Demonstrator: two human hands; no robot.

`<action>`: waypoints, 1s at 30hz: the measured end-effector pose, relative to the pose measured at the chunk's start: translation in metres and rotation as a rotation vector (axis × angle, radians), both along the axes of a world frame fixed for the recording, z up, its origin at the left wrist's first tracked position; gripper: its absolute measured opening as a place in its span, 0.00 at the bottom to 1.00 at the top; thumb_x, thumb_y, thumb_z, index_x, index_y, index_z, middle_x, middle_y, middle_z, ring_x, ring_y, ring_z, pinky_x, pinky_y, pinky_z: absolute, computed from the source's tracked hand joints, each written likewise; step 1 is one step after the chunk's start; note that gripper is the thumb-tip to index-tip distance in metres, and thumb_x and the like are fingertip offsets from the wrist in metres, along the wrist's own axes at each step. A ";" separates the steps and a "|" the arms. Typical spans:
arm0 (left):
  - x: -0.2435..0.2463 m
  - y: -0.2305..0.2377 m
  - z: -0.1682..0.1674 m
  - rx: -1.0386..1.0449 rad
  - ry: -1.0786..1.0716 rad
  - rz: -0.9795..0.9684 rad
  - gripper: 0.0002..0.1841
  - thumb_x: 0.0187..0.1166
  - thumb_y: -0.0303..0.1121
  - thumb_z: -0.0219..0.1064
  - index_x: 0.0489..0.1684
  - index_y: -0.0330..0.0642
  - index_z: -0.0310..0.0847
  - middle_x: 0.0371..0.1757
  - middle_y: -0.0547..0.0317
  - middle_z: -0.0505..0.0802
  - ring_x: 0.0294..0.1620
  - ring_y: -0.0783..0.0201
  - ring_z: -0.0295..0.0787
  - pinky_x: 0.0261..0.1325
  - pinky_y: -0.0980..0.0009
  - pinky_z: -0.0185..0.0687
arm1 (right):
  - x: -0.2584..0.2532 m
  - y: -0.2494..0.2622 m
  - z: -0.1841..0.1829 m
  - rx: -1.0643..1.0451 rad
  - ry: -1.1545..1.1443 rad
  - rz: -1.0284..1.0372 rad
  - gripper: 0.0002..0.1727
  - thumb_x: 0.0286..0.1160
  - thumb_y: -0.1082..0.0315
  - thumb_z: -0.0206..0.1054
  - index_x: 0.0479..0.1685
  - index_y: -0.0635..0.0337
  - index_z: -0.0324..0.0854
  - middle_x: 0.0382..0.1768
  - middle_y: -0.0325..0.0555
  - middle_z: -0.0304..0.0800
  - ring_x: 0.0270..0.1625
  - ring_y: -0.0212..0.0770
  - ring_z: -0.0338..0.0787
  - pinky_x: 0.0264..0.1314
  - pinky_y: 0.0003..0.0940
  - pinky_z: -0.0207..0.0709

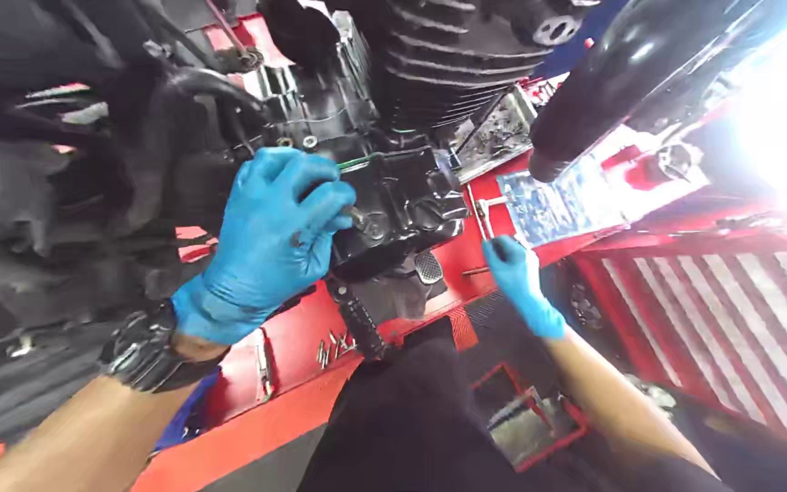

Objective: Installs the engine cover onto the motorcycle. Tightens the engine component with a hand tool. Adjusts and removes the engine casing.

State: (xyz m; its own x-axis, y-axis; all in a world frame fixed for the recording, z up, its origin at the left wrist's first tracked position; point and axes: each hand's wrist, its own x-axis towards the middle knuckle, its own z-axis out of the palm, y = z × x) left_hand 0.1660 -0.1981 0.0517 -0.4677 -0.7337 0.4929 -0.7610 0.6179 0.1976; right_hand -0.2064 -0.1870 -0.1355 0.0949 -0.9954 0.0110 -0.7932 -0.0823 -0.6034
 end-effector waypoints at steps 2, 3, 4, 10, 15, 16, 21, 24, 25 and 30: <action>0.002 -0.001 -0.005 0.010 -0.005 -0.005 0.17 0.88 0.38 0.52 0.48 0.39 0.86 0.57 0.40 0.88 0.69 0.39 0.77 0.75 0.43 0.65 | -0.049 -0.041 -0.066 0.361 0.167 -0.201 0.24 0.83 0.49 0.59 0.55 0.61 0.87 0.49 0.59 0.93 0.57 0.60 0.91 0.61 0.66 0.78; 0.005 -0.001 -0.008 0.022 -0.004 -0.006 0.18 0.90 0.40 0.51 0.48 0.39 0.85 0.58 0.40 0.87 0.70 0.40 0.76 0.77 0.44 0.62 | -0.063 -0.054 -0.097 0.460 0.204 -0.235 0.25 0.82 0.48 0.60 0.58 0.61 0.87 0.55 0.62 0.91 0.63 0.63 0.88 0.66 0.68 0.75; 0.007 0.000 -0.011 0.027 0.000 0.001 0.19 0.91 0.41 0.50 0.49 0.39 0.85 0.57 0.41 0.87 0.70 0.42 0.76 0.78 0.46 0.60 | -0.070 -0.064 -0.122 0.527 0.220 -0.244 0.25 0.82 0.48 0.60 0.60 0.62 0.86 0.58 0.63 0.90 0.66 0.63 0.87 0.68 0.68 0.74; 0.002 0.004 -0.008 -0.031 -0.003 0.050 0.16 0.92 0.45 0.46 0.52 0.49 0.78 0.55 0.55 0.84 0.70 0.57 0.74 0.79 0.61 0.58 | -0.040 -0.114 -0.160 0.378 0.259 -0.381 0.31 0.81 0.46 0.59 0.67 0.66 0.82 0.66 0.67 0.85 0.72 0.64 0.83 0.72 0.64 0.73; 0.005 0.007 -0.007 -0.041 -0.032 0.067 0.17 0.93 0.47 0.45 0.50 0.48 0.77 0.51 0.54 0.85 0.66 0.57 0.78 0.76 0.62 0.63 | -0.006 -0.098 -0.146 0.579 0.393 -0.251 0.19 0.81 0.60 0.60 0.55 0.68 0.84 0.55 0.66 0.90 0.60 0.65 0.90 0.58 0.65 0.80; 0.005 0.006 -0.007 -0.037 -0.032 0.068 0.17 0.93 0.47 0.45 0.50 0.48 0.77 0.51 0.54 0.85 0.66 0.58 0.77 0.76 0.62 0.63 | -0.002 -0.096 -0.146 0.633 0.421 -0.245 0.17 0.80 0.61 0.60 0.52 0.67 0.85 0.53 0.65 0.91 0.59 0.65 0.91 0.55 0.65 0.81; 0.004 0.005 -0.005 -0.022 -0.049 0.051 0.16 0.92 0.46 0.46 0.51 0.51 0.78 0.52 0.56 0.86 0.69 0.58 0.77 0.80 0.61 0.60 | -0.010 -0.093 -0.138 0.802 0.273 -0.197 0.21 0.73 0.53 0.66 0.45 0.65 0.88 0.51 0.66 0.91 0.58 0.68 0.89 0.52 0.73 0.77; 0.006 0.003 -0.005 -0.031 -0.045 0.019 0.15 0.92 0.45 0.48 0.50 0.51 0.80 0.53 0.57 0.86 0.70 0.58 0.75 0.81 0.60 0.59 | -0.028 -0.052 -0.128 0.718 -0.042 -0.147 0.21 0.74 0.51 0.69 0.40 0.65 0.90 0.39 0.65 0.91 0.46 0.66 0.90 0.48 0.75 0.76; 0.006 0.001 -0.005 -0.037 -0.044 0.001 0.14 0.92 0.44 0.50 0.49 0.51 0.81 0.54 0.57 0.86 0.70 0.58 0.75 0.81 0.59 0.60 | -0.034 -0.032 -0.117 0.655 -0.154 -0.157 0.21 0.75 0.51 0.69 0.37 0.65 0.89 0.34 0.62 0.89 0.40 0.61 0.88 0.44 0.70 0.76; 0.004 -0.010 0.000 -0.095 -0.078 -0.080 0.15 0.87 0.39 0.52 0.43 0.42 0.84 0.50 0.48 0.88 0.63 0.50 0.80 0.72 0.54 0.68 | -0.039 0.092 -0.047 0.303 -0.959 -0.237 0.12 0.82 0.62 0.61 0.47 0.57 0.89 0.28 0.33 0.93 0.26 0.29 0.89 0.31 0.28 0.87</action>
